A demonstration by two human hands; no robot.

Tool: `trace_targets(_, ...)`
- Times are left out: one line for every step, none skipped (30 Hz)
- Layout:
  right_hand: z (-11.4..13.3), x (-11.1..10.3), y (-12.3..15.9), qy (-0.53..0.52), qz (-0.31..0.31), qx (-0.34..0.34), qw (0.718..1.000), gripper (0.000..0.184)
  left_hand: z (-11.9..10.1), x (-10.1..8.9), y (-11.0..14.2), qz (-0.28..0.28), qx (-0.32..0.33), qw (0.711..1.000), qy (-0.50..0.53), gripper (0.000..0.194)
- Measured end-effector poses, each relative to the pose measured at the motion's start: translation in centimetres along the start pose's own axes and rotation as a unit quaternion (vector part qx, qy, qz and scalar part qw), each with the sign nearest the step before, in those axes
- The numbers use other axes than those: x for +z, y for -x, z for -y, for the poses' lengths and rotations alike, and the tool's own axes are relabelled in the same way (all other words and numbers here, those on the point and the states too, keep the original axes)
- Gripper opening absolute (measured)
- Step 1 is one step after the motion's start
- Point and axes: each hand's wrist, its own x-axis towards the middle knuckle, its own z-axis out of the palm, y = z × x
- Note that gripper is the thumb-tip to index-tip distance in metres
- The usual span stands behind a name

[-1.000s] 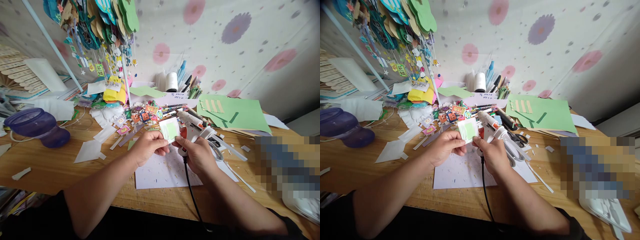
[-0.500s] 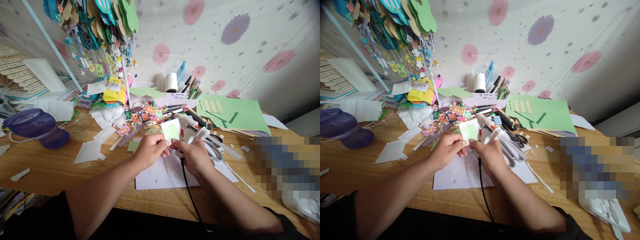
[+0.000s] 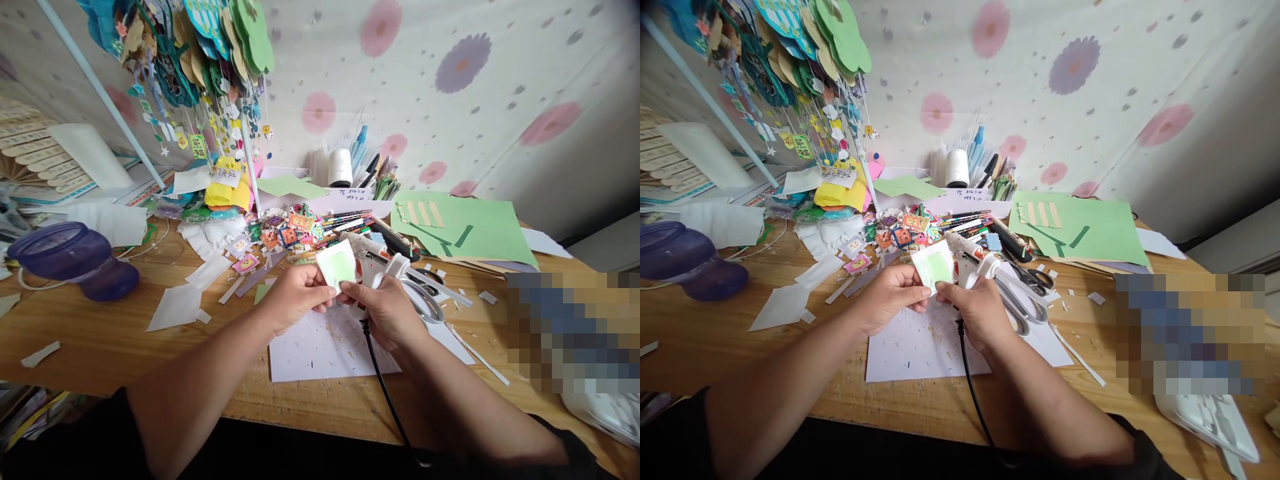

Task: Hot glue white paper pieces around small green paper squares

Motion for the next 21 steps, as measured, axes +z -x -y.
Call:
trace_targets(0.0,-0.1,0.0,0.004,0.006,-0.003,1.000,0.024,0.0,0.0,0.0,0.001,-0.007,1.000,0.003,0.015)
trace_targets(0.0,-0.1,0.0,0.008,0.012,-0.005,1.000,0.023,0.0,0.0,0.0,0.002,-0.015,1.000,0.010,0.017)
trace_targets(0.0,-0.2,0.1,0.011,0.017,-0.005,1.000,0.023,0.0,-0.1,0.0,0.004,-0.020,1.000,0.020,0.020)
trace_targets(0.1,-0.3,0.1,0.015,0.025,-0.004,1.000,0.023,0.0,-0.1,0.1,0.005,-0.024,0.999,0.030,0.024)
trace_targets(0.2,-0.4,0.1,0.018,0.032,-0.003,0.999,0.023,0.0,-0.1,0.1,0.003,-0.026,0.999,0.039,0.026)
trace_targets(0.3,-0.4,0.1,0.021,0.039,-0.002,0.999,0.024,0.0,-0.2,0.1,-0.003,-0.028,0.999,0.044,0.027)
trace_targets(0.3,-0.4,0.1,0.023,0.044,-0.003,0.999,0.025,-0.1,-0.2,0.0,-0.011,-0.029,0.998,0.045,0.026)
trace_targets(0.4,-0.4,0.1,0.021,0.047,-0.007,0.999,0.026,-0.1,-0.2,0.0,-0.023,-0.028,0.998,0.047,0.024)
trace_targets(0.4,-0.3,0.1,0.017,0.049,-0.014,0.999,0.026,-0.1,-0.1,0.0,-0.039,-0.026,0.998,0.052,0.022)
trace_targets(0.4,-0.3,0.1,0.010,0.049,-0.023,0.998,0.027,-0.1,-0.1,-0.1,-0.058,-0.022,0.996,0.062,0.020)
trace_targets(0.3,-0.2,0.1,0.001,0.050,-0.032,0.998,0.026,-0.1,0.1,-0.1,-0.077,-0.017,0.994,0.076,0.019)
trace_targets(0.2,-0.1,0.1,-0.009,0.052,-0.041,0.998,0.026,0.0,0.2,-0.1,-0.094,-0.011,0.991,0.093,0.020)
trace_targets(0.0,0.1,0.1,-0.018,0.053,-0.047,0.997,0.025,0.0,0.4,-0.1,-0.107,-0.005,0.988,0.110,0.020)
trace_targets(-0.1,0.2,0.1,-0.024,0.053,-0.051,0.997,0.025,0.1,0.6,-0.1,-0.116,0.000,0.985,0.125,0.021)
trace_targets(-0.3,0.3,0.1,-0.026,0.051,-0.055,0.997,0.024,0.2,0.8,0.0,-0.120,0.004,0.983,0.138,0.021)
trace_targets(-0.4,0.4,0.1,-0.025,0.048,-0.060,0.997,0.023,0.3,1.0,0.0,-0.120,0.007,0.981,0.150,0.022)
trace_targets(-0.5,0.5,0.1,-0.021,0.046,-0.066,0.997,0.021,0.4,1.3,0.1,-0.119,0.010,0.980,0.161,0.021)
trace_targets(-0.6,0.6,0.1,-0.015,0.043,-0.073,0.996,0.020,0.5,1.4,0.1,-0.116,0.012,0.979,0.169,0.021)
trace_targets(-0.7,0.6,0.1,-0.010,0.039,-0.079,0.996,0.020,0.6,1.6,0.2,-0.112,0.012,0.978,0.175,0.021)
trace_targets(-0.8,0.6,0.1,-0.004,0.035,-0.084,0.996,0.019,0.7,1.7,0.2,-0.108,0.012,0.978,0.179,0.022)
trace_targets(-0.8,0.6,0.1,0.003,0.028,-0.087,0.996,0.019,0.7,1.8,0.3,-0.103,0.012,0.978,0.182,0.023)
